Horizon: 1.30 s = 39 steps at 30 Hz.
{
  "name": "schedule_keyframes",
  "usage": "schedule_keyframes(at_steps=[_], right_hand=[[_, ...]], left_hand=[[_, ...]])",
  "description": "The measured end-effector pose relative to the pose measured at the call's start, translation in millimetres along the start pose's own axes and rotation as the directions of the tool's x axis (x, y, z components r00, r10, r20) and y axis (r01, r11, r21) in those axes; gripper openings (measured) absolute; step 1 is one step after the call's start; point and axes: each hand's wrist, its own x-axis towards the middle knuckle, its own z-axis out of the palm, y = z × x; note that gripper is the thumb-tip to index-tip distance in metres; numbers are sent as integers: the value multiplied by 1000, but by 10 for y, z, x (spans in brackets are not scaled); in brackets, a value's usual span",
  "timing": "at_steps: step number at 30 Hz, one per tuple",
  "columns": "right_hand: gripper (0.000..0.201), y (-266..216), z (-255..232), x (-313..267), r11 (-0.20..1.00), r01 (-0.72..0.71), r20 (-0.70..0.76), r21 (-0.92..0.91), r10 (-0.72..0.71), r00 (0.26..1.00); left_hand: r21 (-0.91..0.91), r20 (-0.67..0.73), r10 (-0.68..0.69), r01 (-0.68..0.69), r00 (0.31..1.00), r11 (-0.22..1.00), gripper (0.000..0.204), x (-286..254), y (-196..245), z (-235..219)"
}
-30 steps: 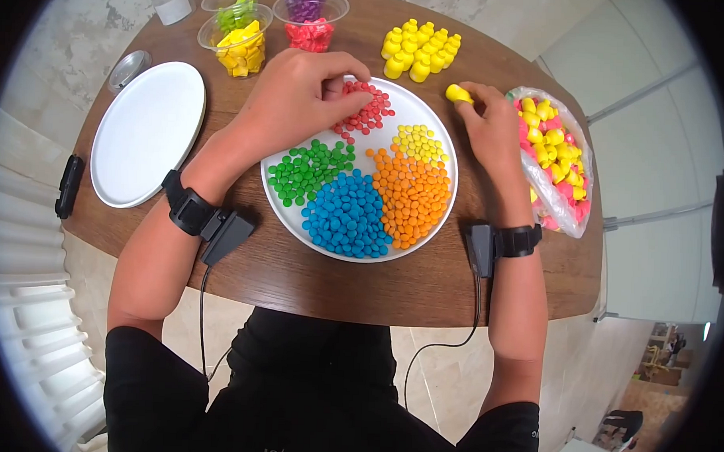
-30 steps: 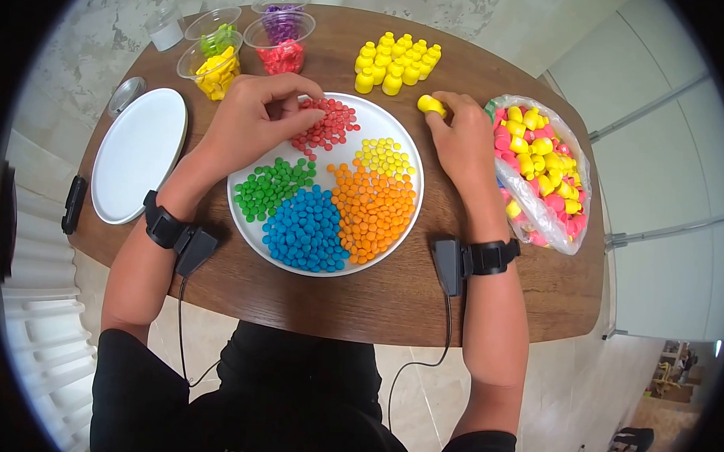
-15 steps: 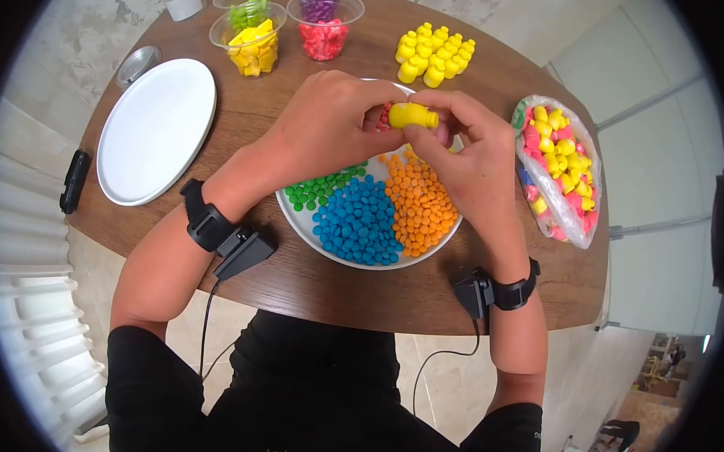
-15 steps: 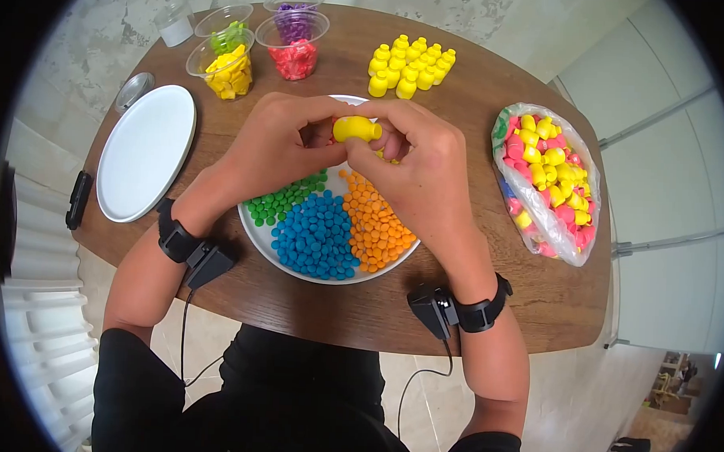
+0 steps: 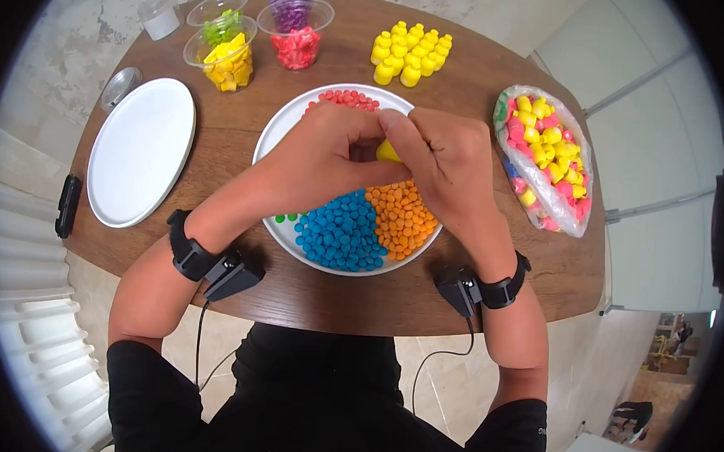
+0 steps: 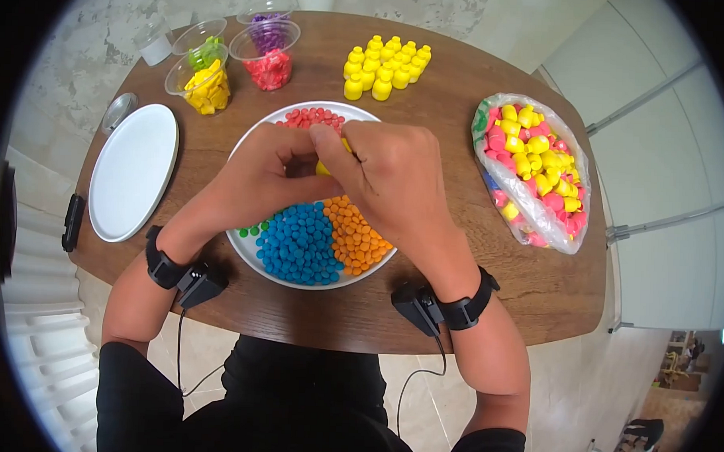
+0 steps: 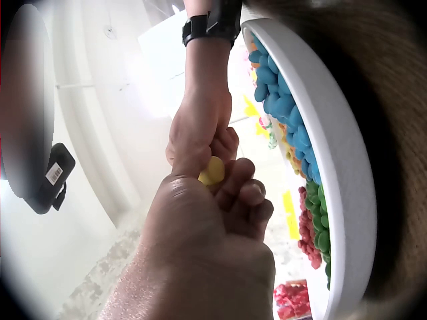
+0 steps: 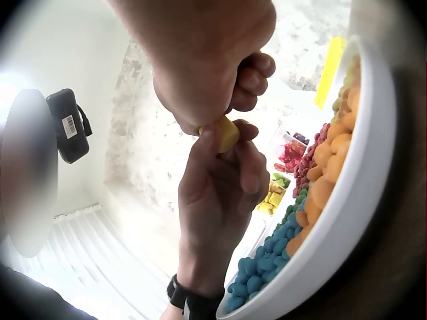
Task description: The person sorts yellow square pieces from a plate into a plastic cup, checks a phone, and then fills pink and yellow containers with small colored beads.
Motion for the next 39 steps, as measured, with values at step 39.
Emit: schedule_keyframes(at_steps=[39], right_hand=[[49, 334, 22, -57, 877, -323, -77, 355, 372, 925]], left_hand=[[721, -113, -79, 137, 990, 679, 33, 105, -320, -493]])
